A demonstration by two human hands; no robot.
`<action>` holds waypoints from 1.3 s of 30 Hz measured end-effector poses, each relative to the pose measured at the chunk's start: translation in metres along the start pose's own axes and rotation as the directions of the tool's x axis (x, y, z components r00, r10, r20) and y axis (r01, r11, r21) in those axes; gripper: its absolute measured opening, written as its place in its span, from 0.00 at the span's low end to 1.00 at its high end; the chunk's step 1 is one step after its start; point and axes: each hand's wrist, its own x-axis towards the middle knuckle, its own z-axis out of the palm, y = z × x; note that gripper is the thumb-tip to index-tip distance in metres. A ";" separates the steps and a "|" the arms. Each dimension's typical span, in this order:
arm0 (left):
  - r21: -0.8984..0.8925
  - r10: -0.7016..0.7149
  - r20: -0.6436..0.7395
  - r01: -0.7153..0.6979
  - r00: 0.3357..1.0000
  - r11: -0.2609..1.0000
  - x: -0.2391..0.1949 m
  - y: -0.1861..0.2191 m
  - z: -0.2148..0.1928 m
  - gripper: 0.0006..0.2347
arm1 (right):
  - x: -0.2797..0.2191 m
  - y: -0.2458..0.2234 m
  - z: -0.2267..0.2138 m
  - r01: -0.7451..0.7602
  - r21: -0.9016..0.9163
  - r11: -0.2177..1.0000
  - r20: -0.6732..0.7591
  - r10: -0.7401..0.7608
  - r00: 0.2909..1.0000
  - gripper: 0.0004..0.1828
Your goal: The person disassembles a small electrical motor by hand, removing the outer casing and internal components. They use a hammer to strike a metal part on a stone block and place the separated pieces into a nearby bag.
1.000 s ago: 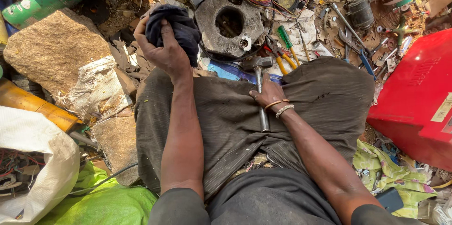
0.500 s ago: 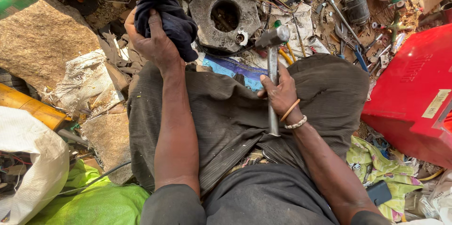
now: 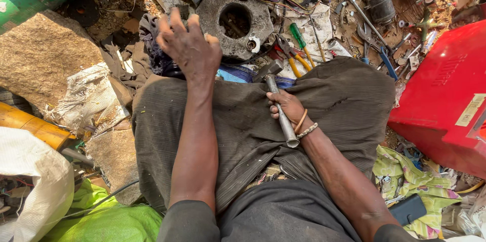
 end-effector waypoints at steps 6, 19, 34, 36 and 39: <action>-0.381 0.250 0.327 -0.115 0.911 0.917 -0.022 0.049 0.025 0.32 | 0.029 0.011 -0.031 -0.191 0.369 0.910 0.128 0.154 0.980 0.09; -0.445 0.239 0.284 -0.093 0.929 0.891 -0.021 0.048 0.035 0.26 | 0.028 0.007 -0.018 -0.125 0.239 0.963 0.041 0.119 0.992 0.08; -0.472 0.228 0.310 -0.059 0.923 0.879 -0.022 0.043 0.039 0.27 | 0.006 0.002 0.009 0.003 -0.108 0.994 -0.125 -0.016 0.992 0.10; -0.446 0.191 0.310 -0.035 0.931 0.894 -0.020 0.042 0.040 0.28 | 0.008 -0.002 0.011 -0.004 -0.069 0.998 -0.100 -0.003 0.995 0.10; -0.430 0.158 0.296 -0.016 0.942 0.902 -0.021 0.043 0.040 0.28 | 0.010 -0.005 0.008 -0.027 0.018 0.999 -0.081 0.028 0.996 0.10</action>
